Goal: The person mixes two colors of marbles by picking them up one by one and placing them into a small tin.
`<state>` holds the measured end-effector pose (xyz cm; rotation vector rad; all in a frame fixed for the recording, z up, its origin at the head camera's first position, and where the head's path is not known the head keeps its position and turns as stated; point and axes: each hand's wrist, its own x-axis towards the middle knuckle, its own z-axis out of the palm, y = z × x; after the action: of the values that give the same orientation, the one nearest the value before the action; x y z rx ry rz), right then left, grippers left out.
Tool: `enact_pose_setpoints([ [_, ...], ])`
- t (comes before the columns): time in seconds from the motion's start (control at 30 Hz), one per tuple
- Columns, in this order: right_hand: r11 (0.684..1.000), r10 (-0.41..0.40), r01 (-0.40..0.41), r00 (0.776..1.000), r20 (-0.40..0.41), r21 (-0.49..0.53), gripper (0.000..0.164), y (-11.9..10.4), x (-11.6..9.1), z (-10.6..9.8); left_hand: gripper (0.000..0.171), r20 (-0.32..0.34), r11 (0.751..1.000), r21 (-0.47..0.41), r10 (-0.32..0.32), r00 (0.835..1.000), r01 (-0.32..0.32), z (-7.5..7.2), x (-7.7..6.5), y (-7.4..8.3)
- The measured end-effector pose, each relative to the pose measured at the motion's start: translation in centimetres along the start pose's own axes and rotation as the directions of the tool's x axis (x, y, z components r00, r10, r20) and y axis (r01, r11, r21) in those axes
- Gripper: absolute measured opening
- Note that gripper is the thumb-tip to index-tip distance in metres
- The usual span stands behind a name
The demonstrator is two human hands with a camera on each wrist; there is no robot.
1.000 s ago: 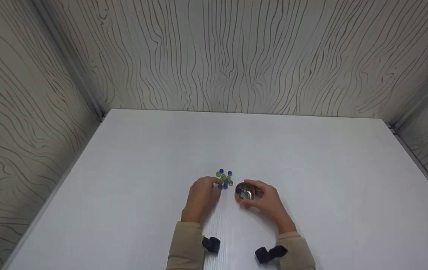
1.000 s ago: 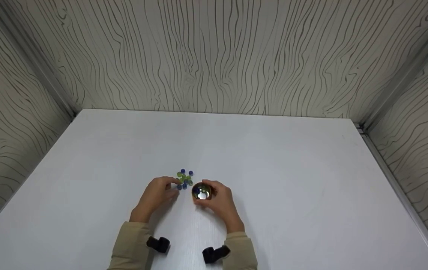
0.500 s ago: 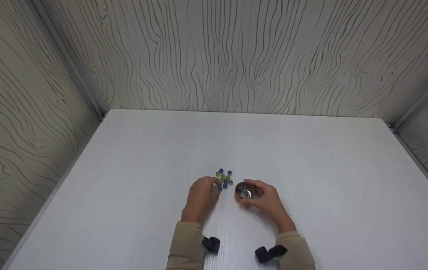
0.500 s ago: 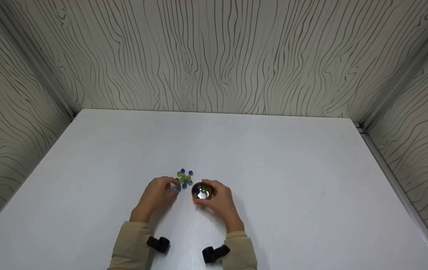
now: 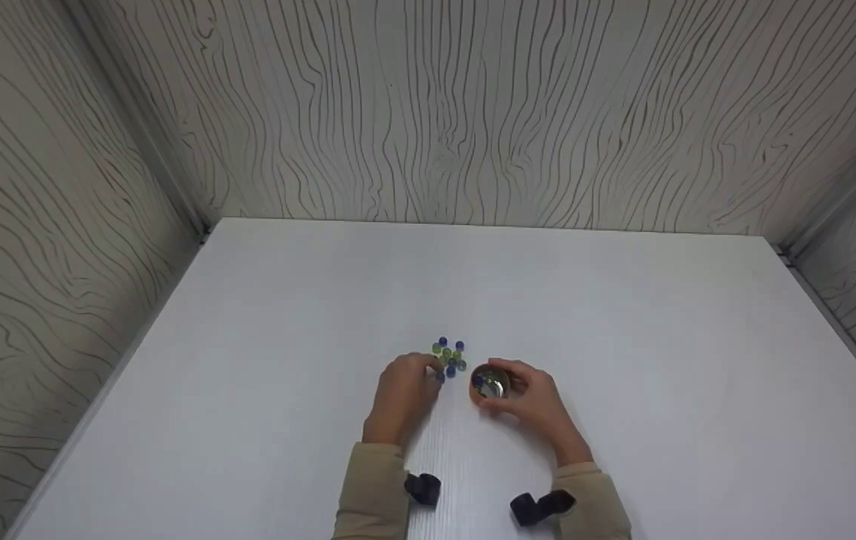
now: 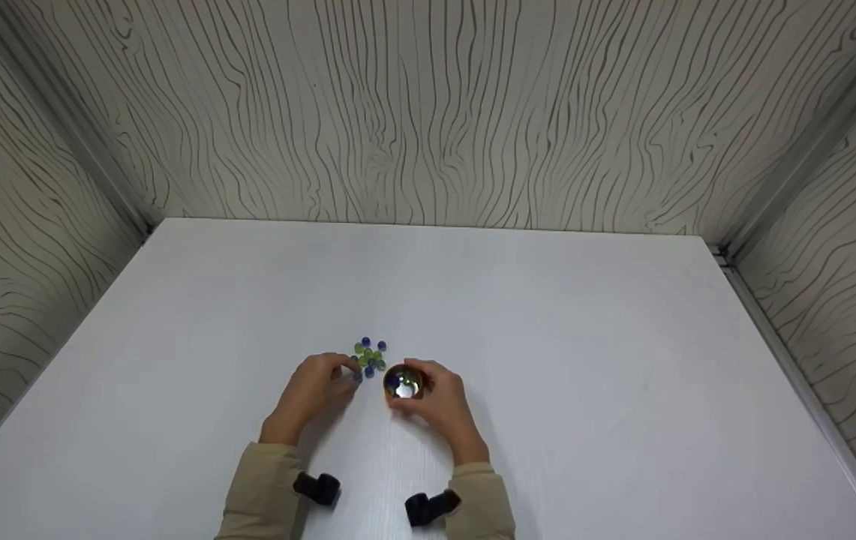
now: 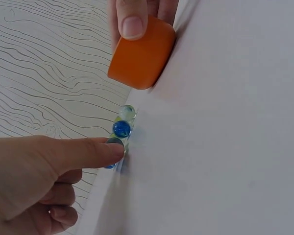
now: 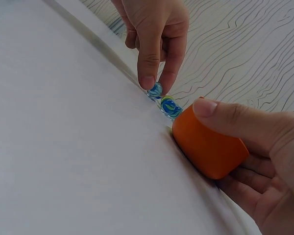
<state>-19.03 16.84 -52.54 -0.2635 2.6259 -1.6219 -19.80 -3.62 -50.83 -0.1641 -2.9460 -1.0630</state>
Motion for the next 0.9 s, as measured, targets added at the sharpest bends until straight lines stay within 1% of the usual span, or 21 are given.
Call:
enact_pose_setpoints([
  [0.13, 1.0, -0.006, 0.006, 1.0, -0.001, -0.01, 0.063, -0.01, 0.03, 0.02, 0.014, 0.012, 1.0, -0.009, -0.024, 1.0, 0.025, -0.12, -0.07, 0.08],
  [0.33, 1.0, 0.023, -0.022, 1.0, 0.0, -0.014, 0.063, -0.06, 0.01, 0.02, 0.015, 0.027, 0.998, -0.026, -0.054, 0.998, 0.055, -0.21, -0.05, 0.21],
  [0.43, 0.999, 0.038, -0.038, 0.999, 0.0, -0.015, 0.063, -0.02, -0.02, 0.0, 0.015, 0.034, 0.998, -0.034, -0.061, 0.998, 0.062, -0.22, 0.0, 0.25],
  [0.53, 0.999, 0.04, -0.04, 0.999, 0.002, -0.013, 0.063, 0.07, -0.04, -0.01, 0.015, 0.032, 0.998, -0.03, -0.052, 0.998, 0.053, -0.27, 0.05, 0.26],
  [0.67, 0.999, 0.031, -0.031, 0.999, 0.005, -0.008, 0.064, 0.13, -0.04, -0.01, 0.015, 0.025, 1.0, -0.012, -0.023, 0.999, 0.023, -0.43, 0.04, 0.36],
  [0.77, 1.0, 0.014, -0.014, 1.0, 0.007, 0.006, 0.064, 0.1, -0.07, -0.05, 0.015, 0.003, 0.999, 0.027, 0.037, 0.999, -0.037, -0.58, 0.01, 0.42],
  [0.9, 1.0, -0.003, 0.002, 1.0, 0.013, 0.031, 0.063, -0.03, -0.11, -0.1, 0.016, -0.022, 0.992, 0.08, 0.096, 0.995, -0.094, -0.82, -0.07, 0.55],
])
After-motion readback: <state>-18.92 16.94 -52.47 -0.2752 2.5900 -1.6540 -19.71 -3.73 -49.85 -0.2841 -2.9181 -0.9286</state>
